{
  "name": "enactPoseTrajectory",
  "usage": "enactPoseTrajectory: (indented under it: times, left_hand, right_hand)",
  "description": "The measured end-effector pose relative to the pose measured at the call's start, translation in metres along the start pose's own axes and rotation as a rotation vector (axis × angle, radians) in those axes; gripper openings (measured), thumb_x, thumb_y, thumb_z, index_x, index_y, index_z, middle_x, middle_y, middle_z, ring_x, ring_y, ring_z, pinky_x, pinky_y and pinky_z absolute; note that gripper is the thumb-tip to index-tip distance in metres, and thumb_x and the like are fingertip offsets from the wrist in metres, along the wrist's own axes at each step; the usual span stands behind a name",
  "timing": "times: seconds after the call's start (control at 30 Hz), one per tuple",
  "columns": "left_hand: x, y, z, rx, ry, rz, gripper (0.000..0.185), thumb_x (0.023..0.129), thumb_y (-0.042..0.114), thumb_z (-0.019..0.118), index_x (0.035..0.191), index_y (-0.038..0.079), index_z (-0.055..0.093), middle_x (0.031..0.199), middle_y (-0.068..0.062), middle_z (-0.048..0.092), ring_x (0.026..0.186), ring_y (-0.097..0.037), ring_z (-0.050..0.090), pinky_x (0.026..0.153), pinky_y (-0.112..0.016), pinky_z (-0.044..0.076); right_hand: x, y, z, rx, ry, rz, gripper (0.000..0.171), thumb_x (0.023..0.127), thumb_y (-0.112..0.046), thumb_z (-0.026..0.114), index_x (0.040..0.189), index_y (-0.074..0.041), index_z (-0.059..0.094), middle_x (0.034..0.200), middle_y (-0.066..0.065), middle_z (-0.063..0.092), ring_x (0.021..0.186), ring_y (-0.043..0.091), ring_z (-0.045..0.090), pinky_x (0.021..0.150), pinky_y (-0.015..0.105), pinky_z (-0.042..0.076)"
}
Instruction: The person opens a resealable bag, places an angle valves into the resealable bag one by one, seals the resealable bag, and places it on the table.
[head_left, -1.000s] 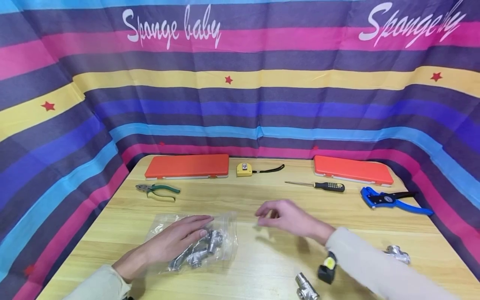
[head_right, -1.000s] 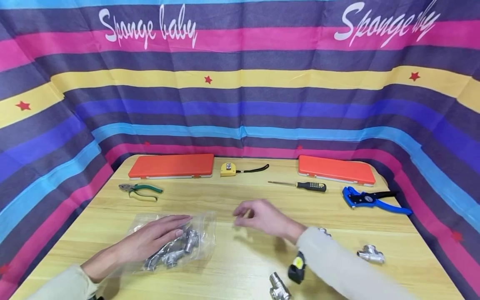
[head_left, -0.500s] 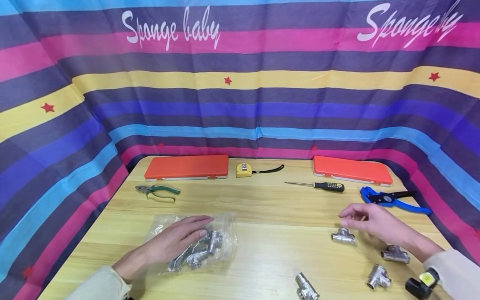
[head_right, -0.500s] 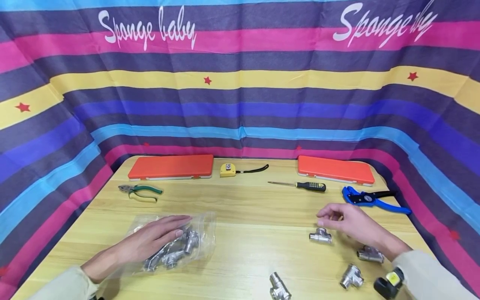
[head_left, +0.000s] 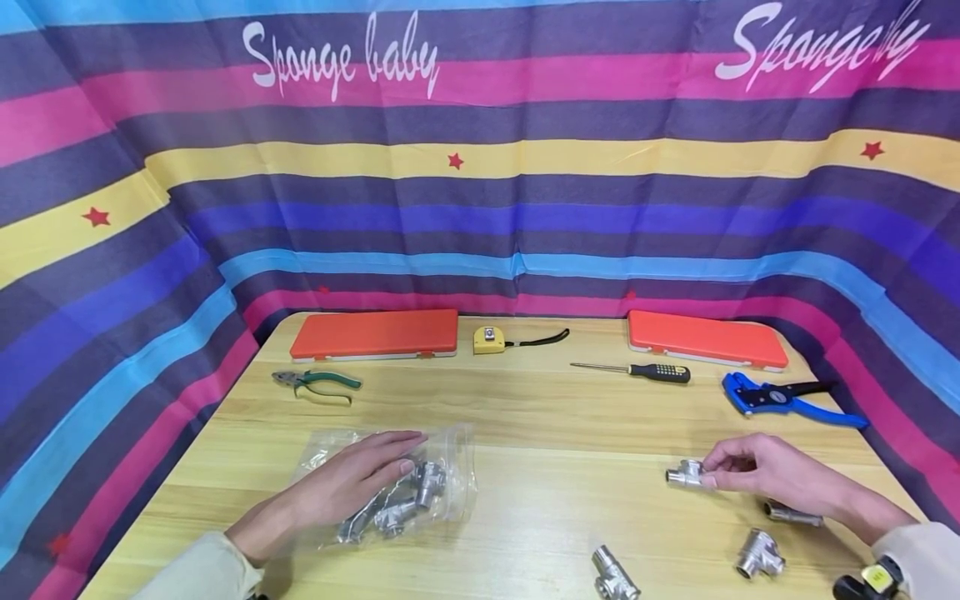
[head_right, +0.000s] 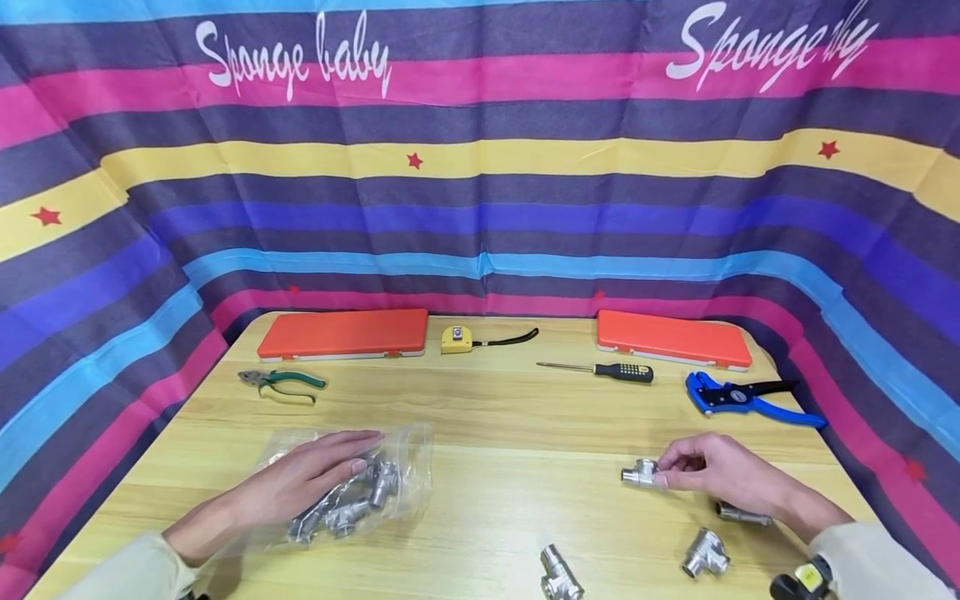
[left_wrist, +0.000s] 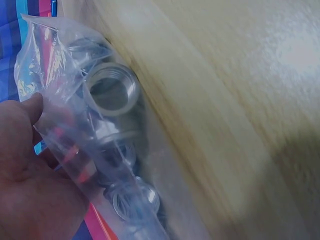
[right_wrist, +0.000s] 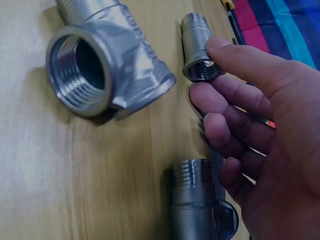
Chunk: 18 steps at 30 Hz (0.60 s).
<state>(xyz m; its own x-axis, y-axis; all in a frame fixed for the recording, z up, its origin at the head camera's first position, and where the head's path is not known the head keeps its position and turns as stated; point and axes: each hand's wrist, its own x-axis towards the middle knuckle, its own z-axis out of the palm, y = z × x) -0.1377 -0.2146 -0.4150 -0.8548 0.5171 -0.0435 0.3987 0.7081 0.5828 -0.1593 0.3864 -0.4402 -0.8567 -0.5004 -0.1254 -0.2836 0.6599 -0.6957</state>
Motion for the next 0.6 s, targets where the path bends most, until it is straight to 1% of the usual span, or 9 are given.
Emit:
enactPoseTrajectory:
  times: [0.17,0.3,0.43,0.5,0.6]
  left_hand:
    - [0.000,0.000,0.001,0.006,0.005,0.004,0.052,0.117,0.048,0.045,0.161,0.022,0.056,0.164,-0.005,0.056,0.153,-0.036,0.052,0.123,-0.066,0.042]
    - [0.000,-0.002,0.001,0.001,-0.001,0.004,0.052,0.118,0.047,0.045,0.162,0.022,0.055,0.165,-0.005,0.055,0.153,-0.037,0.051,0.123,-0.067,0.041]
    - [0.000,-0.002,0.001,-0.006,-0.008,0.003,0.052,0.117,0.048,0.045,0.162,0.023,0.055,0.166,-0.005,0.055,0.154,-0.037,0.050,0.124,-0.068,0.040]
    - [0.000,-0.003,0.001,-0.011,-0.010,0.003,0.052,0.117,0.048,0.045,0.162,0.023,0.055,0.166,-0.005,0.054,0.154,-0.036,0.050,0.124,-0.068,0.040]
    - [0.000,-0.003,0.001,-0.015,-0.006,0.008,0.052,0.117,0.048,0.045,0.162,0.023,0.055,0.166,-0.005,0.054,0.154,-0.036,0.050,0.124,-0.067,0.040]
  right_hand:
    - [0.006,-0.002,-0.002,0.016,-0.011,-0.033,0.009,0.107,-0.019,0.071,0.110,-0.017,0.079,0.097,-0.013,0.077,0.087,-0.002,0.066,0.074,0.021,0.056]
    - [0.019,-0.014,-0.002,0.048,-0.013,-0.041,0.011,0.108,-0.019,0.070,0.113,-0.014,0.079,0.099,-0.010,0.078,0.088,0.000,0.066,0.075,0.022,0.057]
    - [0.043,-0.036,0.004,0.088,-0.015,-0.055,0.013,0.108,-0.021,0.070,0.113,-0.013,0.079,0.099,-0.006,0.078,0.087,0.004,0.066,0.076,0.023,0.058]
    - [0.058,-0.049,0.010,0.095,-0.008,-0.068,0.013,0.107,-0.023,0.072,0.112,-0.014,0.079,0.099,-0.004,0.078,0.086,0.006,0.066,0.075,0.024,0.057]
    - [0.083,-0.070,0.025,0.118,-0.022,-0.080,0.016,0.105,-0.027,0.074,0.114,-0.014,0.079,0.099,0.000,0.078,0.085,0.012,0.065,0.073,0.027,0.057]
